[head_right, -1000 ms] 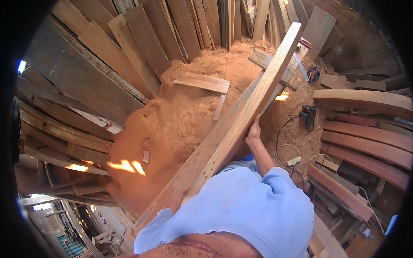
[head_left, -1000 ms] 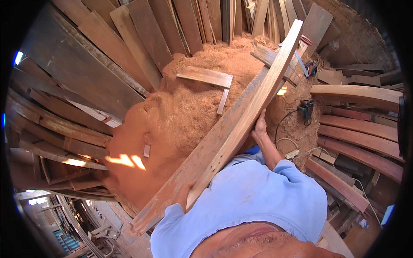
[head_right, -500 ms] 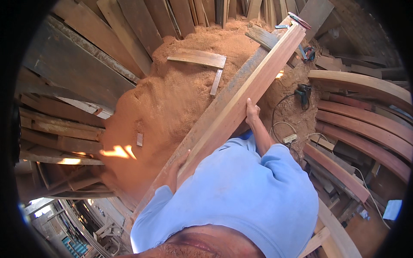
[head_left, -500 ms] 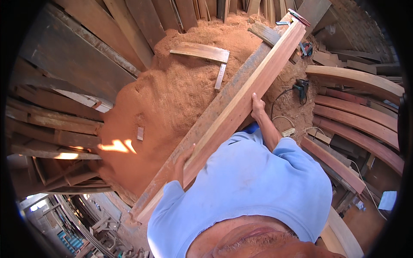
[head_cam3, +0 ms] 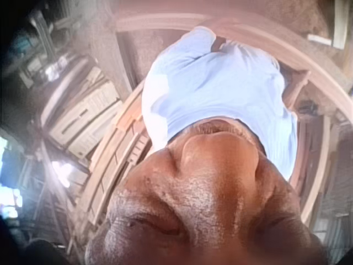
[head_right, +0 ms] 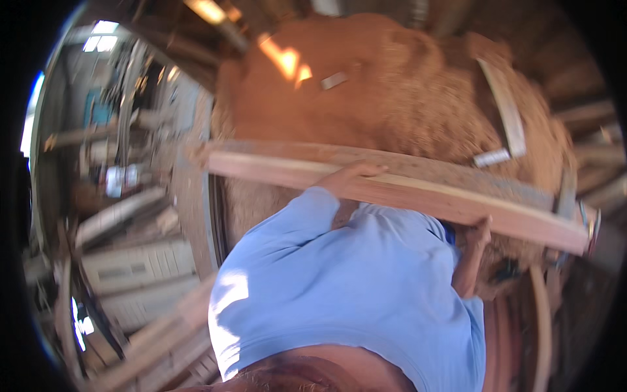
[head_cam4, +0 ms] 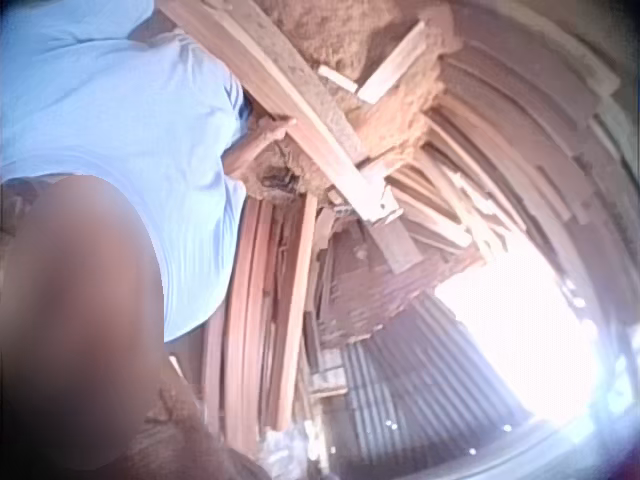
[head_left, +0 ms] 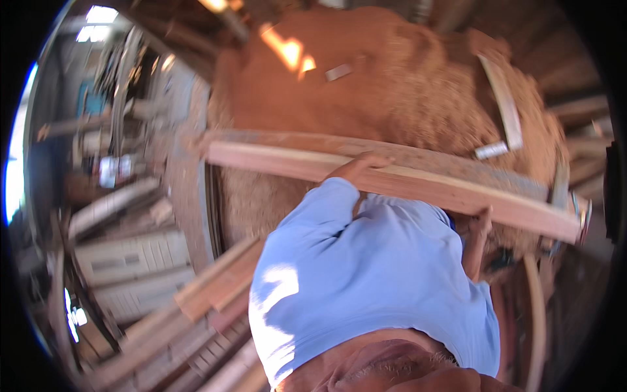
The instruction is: The person measures and marks a long wooden plank using a tape measure, square, and pencil. They repeatedly align the square and draw lines, then measure the plank length and mark it before moving the plank aside.
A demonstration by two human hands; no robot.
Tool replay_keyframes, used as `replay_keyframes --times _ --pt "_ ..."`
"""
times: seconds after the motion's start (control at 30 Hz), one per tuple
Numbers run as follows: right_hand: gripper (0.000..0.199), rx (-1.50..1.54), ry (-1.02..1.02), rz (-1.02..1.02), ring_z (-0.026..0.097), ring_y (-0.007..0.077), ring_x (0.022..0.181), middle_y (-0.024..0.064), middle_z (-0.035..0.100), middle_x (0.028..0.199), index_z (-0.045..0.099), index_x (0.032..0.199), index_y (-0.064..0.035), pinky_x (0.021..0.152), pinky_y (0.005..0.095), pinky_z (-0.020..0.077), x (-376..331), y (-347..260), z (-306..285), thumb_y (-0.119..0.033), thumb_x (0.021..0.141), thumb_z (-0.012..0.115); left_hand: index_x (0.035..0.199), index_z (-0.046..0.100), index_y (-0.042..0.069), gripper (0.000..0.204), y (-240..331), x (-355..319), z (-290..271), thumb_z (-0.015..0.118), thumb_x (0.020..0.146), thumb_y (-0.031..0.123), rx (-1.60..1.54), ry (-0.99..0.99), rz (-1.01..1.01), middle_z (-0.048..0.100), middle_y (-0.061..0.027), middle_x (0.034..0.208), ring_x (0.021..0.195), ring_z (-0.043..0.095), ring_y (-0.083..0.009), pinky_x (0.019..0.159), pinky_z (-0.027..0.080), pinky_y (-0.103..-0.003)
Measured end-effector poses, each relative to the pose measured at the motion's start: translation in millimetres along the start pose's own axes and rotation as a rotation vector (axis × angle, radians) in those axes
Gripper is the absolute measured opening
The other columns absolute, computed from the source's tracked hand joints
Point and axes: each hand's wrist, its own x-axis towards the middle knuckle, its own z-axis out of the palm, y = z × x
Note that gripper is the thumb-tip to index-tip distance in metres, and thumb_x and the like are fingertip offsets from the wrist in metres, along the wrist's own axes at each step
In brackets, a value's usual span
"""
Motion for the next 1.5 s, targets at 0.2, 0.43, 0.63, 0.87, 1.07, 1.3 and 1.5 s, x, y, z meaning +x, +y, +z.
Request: replay_keyframes --times 0.2,0.43,0.63,0.87,1.07,1.3,1.5 --pt "0.076 -0.213 0.076 0.079 0.052 0.0354 0.121 0.0217 0.045 0.136 0.036 0.142 0.0042 0.092 0.0501 0.0536 12 -17 70 -0.054 0.099 0.056 0.146 0.054 0.011 0.075 -55 17 -18 0.039 0.097 0.066 0.750 0.230 -0.511 0.045 -0.0157 0.155 0.146 0.039 -0.0335 0.120 0.030 -0.046" --pt "0.075 -0.281 0.071 0.086 0.051 0.0358 0.122 0.0222 0.044 0.138 0.035 0.142 0.0044 0.091 0.0502 0.0536 8 -36 79 -0.053 0.099 0.055 0.143 0.057 0.010 0.071 -33 20 -13 0.039 0.098 0.062 0.715 0.227 -0.517 0.049 -0.0143 0.153 0.143 0.044 -0.0337 0.116 0.037 -0.046" --pt "0.074 -0.308 0.042 0.087 0.050 0.0361 0.122 0.0226 0.043 0.139 0.034 0.142 0.0045 0.091 0.0503 0.0535 4 -35 95 -0.053 0.100 0.055 0.144 0.055 0.009 0.068 -31 14 -20 0.037 0.100 0.058 0.740 0.186 -0.425 0.051 -0.0157 0.150 0.140 0.047 -0.0346 0.115 0.039 -0.046" --pt "0.074 -0.319 0.009 0.089 0.049 0.0365 0.123 0.0230 0.041 0.140 0.034 0.142 0.0047 0.091 0.0504 0.0534 1 -30 99 -0.053 0.100 0.054 0.132 0.065 0.014 0.050 -15 -18 -10 0.048 0.098 0.046 0.804 0.306 -0.196 0.066 -0.0158 0.132 0.130 0.056 -0.0362 0.112 0.040 -0.049" --pt "0.073 -0.298 0.019 0.072 0.048 0.0368 0.124 0.0234 0.040 0.141 0.033 0.142 0.0049 0.091 0.0506 0.0534 -6 -25 86 -0.052 0.101 0.053 0.150 0.044 0.015 0.071 0 -10 18 0.065 0.088 0.044 0.989 0.279 0.001 0.054 -0.0205 0.142 0.136 0.046 -0.0418 0.113 0.036 -0.055" --pt "0.049 -0.304 0.033 0.025 0.057 0.0286 0.104 0.0151 0.057 0.113 0.056 0.118 -0.0007 0.088 0.0439 0.0534 1 -22 79 -0.047 0.100 0.059 0.145 0.045 0.005 0.086 -51 56 75 0.077 0.077 0.047 1.012 0.268 0.174 0.045 -0.0220 0.149 0.140 0.038 -0.0406 0.110 0.032 -0.060" --pt "0.052 -0.331 0.077 -0.020 0.059 0.0300 0.101 0.0152 0.058 0.111 0.056 0.118 0.0003 0.085 0.0445 0.0544 -8 -18 76 -0.048 0.101 0.057 0.145 0.046 0.006 0.089 -34 42 70 0.083 0.073 0.043 1.048 0.253 0.148 0.052 -0.0205 0.141 0.136 0.041 -0.0386 0.109 0.034 -0.055"
